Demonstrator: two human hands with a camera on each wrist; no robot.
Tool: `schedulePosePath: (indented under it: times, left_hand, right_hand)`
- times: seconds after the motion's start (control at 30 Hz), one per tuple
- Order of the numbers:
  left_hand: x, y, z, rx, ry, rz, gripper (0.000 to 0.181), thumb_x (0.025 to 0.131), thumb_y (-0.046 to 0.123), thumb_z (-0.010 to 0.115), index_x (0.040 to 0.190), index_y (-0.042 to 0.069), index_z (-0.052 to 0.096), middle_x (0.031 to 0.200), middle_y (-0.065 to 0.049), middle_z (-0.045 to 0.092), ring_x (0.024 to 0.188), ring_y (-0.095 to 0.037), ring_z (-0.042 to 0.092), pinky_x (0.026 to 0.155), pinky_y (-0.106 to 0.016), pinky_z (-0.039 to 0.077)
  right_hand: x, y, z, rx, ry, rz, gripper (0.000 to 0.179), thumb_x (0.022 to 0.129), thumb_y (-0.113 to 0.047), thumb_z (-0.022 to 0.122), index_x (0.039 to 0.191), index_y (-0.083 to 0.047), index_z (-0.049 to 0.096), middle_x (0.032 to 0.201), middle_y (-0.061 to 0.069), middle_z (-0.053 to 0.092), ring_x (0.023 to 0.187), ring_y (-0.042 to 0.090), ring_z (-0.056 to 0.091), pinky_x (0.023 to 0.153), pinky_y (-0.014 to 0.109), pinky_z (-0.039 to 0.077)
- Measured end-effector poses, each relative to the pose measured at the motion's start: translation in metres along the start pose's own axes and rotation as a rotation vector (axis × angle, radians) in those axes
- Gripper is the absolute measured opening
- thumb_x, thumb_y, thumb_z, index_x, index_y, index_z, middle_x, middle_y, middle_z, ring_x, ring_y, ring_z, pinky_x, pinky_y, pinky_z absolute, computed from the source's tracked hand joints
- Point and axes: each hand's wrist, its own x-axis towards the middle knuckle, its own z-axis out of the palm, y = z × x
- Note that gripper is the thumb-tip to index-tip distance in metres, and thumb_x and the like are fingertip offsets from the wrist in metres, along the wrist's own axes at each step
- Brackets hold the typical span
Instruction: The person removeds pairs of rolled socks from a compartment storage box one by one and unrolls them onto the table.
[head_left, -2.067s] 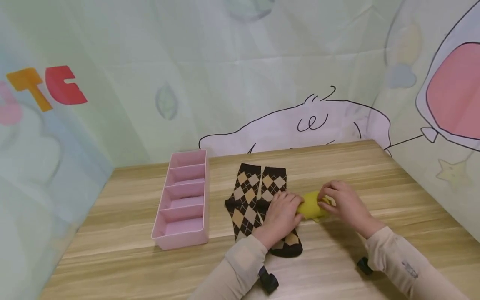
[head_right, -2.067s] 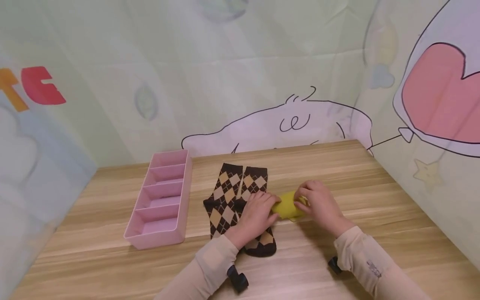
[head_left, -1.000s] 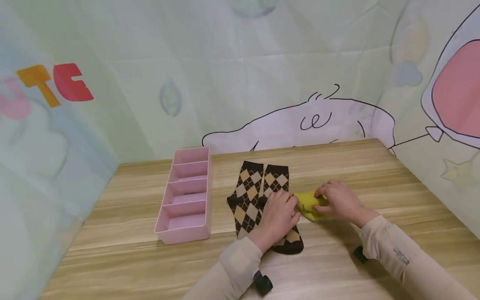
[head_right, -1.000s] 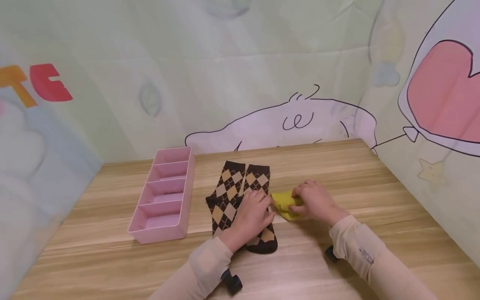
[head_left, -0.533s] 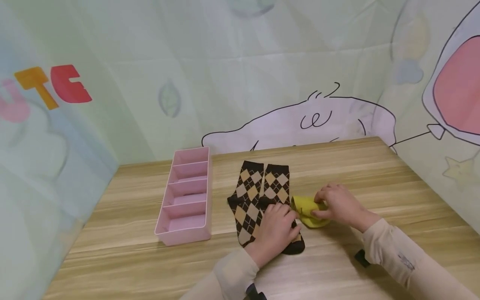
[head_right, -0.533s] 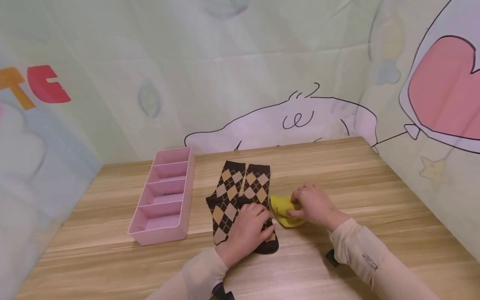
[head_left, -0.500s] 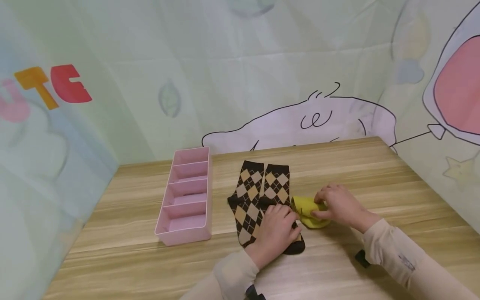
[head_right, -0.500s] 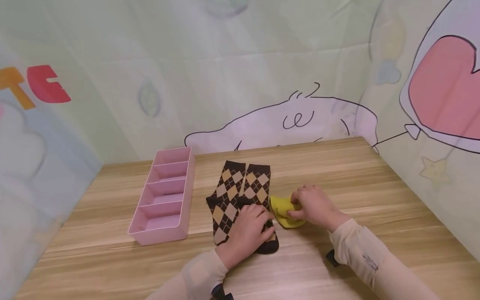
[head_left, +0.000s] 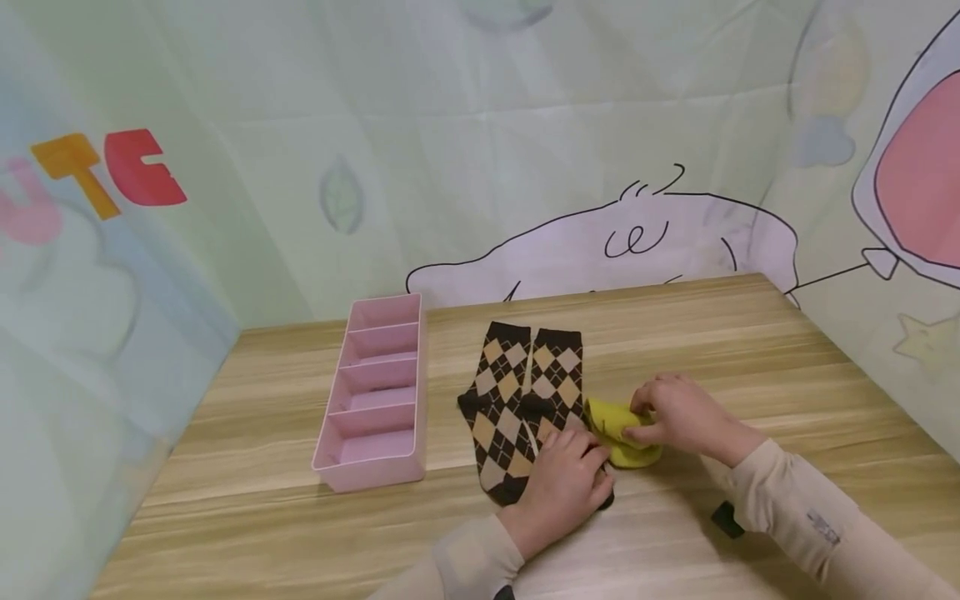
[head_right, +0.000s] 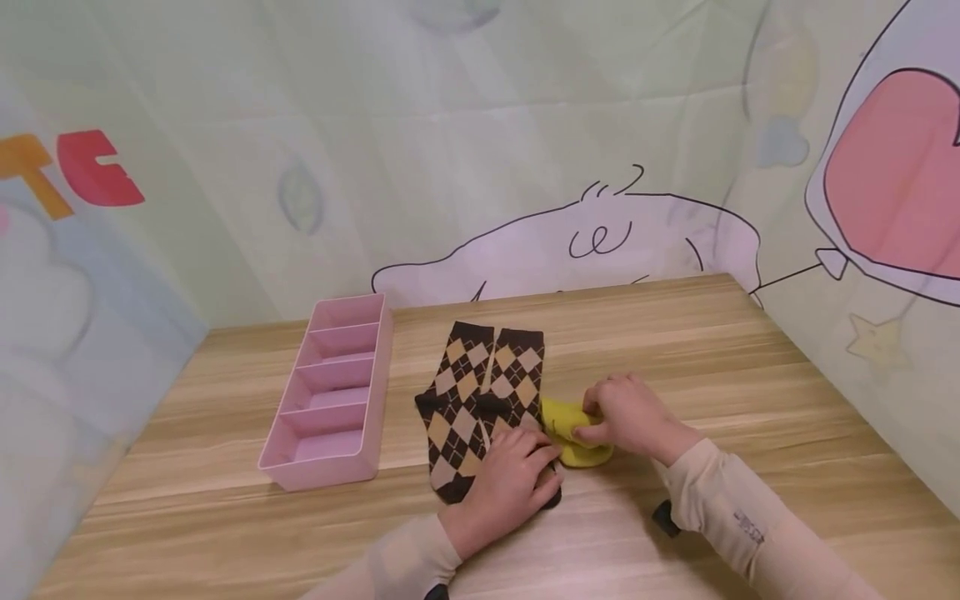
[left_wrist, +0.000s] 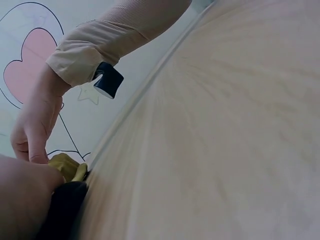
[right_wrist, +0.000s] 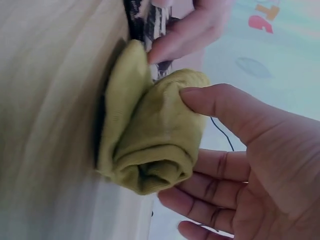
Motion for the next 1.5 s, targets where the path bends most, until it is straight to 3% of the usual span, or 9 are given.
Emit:
schedulePosePath:
  times: [0.17, 0.3, 0.53, 0.73, 0.93, 1.1, 1.27, 1.5]
  left_hand:
    - [-0.001, 0.002, 0.002, 0.021, -0.025, 0.012, 0.026, 0.091, 0.037, 0.06, 0.105, 0.019, 0.073, 0.106, 0.004, 0.066, 0.102, -0.012, 0.056, 0.088, -0.027, 0.043]
    - [0.0, 0.003, -0.001, 0.028, -0.061, 0.002, 0.026, 0.094, 0.037, 0.056, 0.106, 0.02, 0.072, 0.109, 0.004, 0.066, 0.103, -0.012, 0.056, 0.089, -0.027, 0.042]
    - [0.0, 0.003, -0.004, 0.03, -0.07, -0.005, 0.025, 0.094, 0.036, 0.055, 0.106, 0.021, 0.072, 0.107, 0.006, 0.066, 0.103, -0.012, 0.056, 0.091, -0.028, 0.043]
    - [-0.001, 0.003, -0.003, 0.031, -0.08, -0.005, 0.025, 0.094, 0.036, 0.055, 0.106, 0.021, 0.072, 0.107, 0.006, 0.066, 0.103, -0.012, 0.056, 0.091, -0.027, 0.043]
    - [-0.001, 0.004, -0.003, 0.02, -0.093, -0.003, 0.025, 0.094, 0.035, 0.055, 0.106, 0.021, 0.072, 0.107, 0.006, 0.066, 0.103, -0.011, 0.056, 0.092, -0.027, 0.043]
    - [-0.001, 0.004, -0.002, 0.012, -0.087, -0.003, 0.024, 0.094, 0.035, 0.055, 0.105, 0.021, 0.072, 0.105, 0.006, 0.066, 0.103, -0.011, 0.056, 0.092, -0.027, 0.043]
    - [-0.001, 0.004, -0.001, 0.002, -0.11, -0.007, 0.025, 0.095, 0.035, 0.054, 0.107, 0.021, 0.071, 0.108, 0.006, 0.066, 0.104, -0.011, 0.056, 0.093, -0.027, 0.042]
    - [0.0, 0.005, -0.003, -0.015, -0.135, -0.021, 0.024, 0.094, 0.033, 0.056, 0.108, 0.021, 0.071, 0.109, 0.006, 0.066, 0.106, -0.012, 0.055, 0.094, -0.027, 0.042]
  right_hand:
    - [0.005, 0.001, -0.005, 0.032, -0.046, 0.018, 0.024, 0.077, -0.034, 0.076, 0.083, -0.011, 0.072, 0.077, -0.005, 0.067, 0.07, 0.009, 0.056, 0.069, 0.036, 0.048]
    - [0.006, 0.0, -0.007, 0.0, -0.035, 0.025, 0.025, 0.077, -0.035, 0.076, 0.085, -0.011, 0.072, 0.08, -0.003, 0.069, 0.075, 0.014, 0.059, 0.076, 0.043, 0.049]
    - [0.005, -0.003, -0.005, -0.043, 0.097, 0.015, 0.027, 0.076, -0.029, 0.079, 0.092, -0.011, 0.066, 0.094, 0.005, 0.068, 0.091, 0.027, 0.061, 0.087, 0.053, 0.046]
    - [0.007, -0.002, 0.001, -0.062, 0.221, -0.046, 0.02, 0.075, -0.016, 0.08, 0.087, -0.013, 0.065, 0.092, 0.003, 0.066, 0.09, 0.024, 0.058, 0.082, 0.046, 0.049]
    - [0.008, 0.001, 0.007, -0.076, 0.284, -0.081, 0.016, 0.073, -0.009, 0.08, 0.076, -0.016, 0.066, 0.087, 0.0, 0.064, 0.086, 0.021, 0.056, 0.075, 0.04, 0.046]
    - [0.01, 0.005, 0.008, -0.106, 0.325, -0.095, 0.012, 0.073, -0.006, 0.079, 0.075, -0.015, 0.071, 0.082, 0.0, 0.066, 0.081, 0.02, 0.057, 0.07, 0.038, 0.045]
    - [0.012, 0.008, 0.008, -0.109, 0.302, -0.065, 0.007, 0.078, -0.015, 0.077, 0.082, -0.01, 0.074, 0.085, 0.004, 0.068, 0.083, 0.023, 0.058, 0.075, 0.043, 0.047]
    - [0.017, 0.014, 0.011, -0.128, 0.192, -0.002, 0.04, 0.078, -0.032, 0.077, 0.101, -0.001, 0.072, 0.101, 0.012, 0.068, 0.095, 0.03, 0.058, 0.083, 0.05, 0.045]
